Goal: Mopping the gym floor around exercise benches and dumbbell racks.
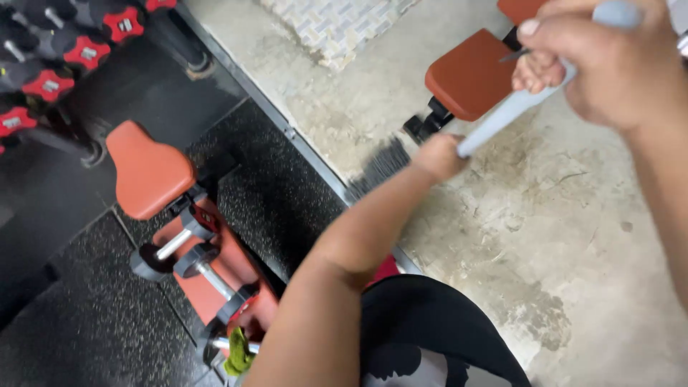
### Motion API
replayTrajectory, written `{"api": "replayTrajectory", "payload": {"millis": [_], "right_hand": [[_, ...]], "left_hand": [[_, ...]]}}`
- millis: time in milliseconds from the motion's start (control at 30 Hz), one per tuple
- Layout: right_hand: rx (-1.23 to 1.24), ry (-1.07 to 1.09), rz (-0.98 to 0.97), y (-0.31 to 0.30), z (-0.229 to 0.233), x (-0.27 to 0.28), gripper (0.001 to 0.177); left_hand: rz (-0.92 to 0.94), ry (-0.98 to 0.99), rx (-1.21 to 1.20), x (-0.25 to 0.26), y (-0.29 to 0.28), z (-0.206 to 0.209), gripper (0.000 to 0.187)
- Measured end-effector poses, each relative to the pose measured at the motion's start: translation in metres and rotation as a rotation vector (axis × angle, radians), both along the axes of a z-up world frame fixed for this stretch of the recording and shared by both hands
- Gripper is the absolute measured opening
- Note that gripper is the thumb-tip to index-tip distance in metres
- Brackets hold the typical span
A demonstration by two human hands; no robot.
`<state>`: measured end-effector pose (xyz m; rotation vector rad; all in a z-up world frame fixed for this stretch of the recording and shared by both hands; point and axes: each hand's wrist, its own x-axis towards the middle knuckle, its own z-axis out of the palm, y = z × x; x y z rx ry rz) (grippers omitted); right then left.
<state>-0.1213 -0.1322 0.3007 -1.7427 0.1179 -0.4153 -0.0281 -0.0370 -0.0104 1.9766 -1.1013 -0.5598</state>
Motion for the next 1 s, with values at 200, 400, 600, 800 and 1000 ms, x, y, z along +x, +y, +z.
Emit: {"api": "replayTrajectory", "payload": {"millis": [200, 400, 600, 800, 1000], "right_hand": [[-0.137, 0.225, -0.058, 0.013, 0.025, 0.033, 0.028], [-0.045, 0.423, -0.052, 0.037, -0.010, 0.119, 0.016], [0.064, 0.505, -0.006, 0.082, -0.035, 0.259, 0.022], [-0.062, 0.377, 0.110, 0.156, -0.015, 0.397, 0.025], [-0.201, 0.202, 0.208, 0.194, 0.014, 0.465, 0.027]], "left_hand": [[-0.078, 0.116, -0.055, -0.056, -0.041, -0.011, 0.033], [-0.225, 0.334, -0.118, -0.026, -0.036, -0.037, 0.029], [-0.201, 0.356, -0.237, 0.099, 0.006, -0.066, 0.029], [-0.140, 0.481, -0.286, 0.271, 0.077, -0.076, 0.029], [-0.023, 0.086, -0.010, 0.435, 0.152, -0.023, 0.037]]}}
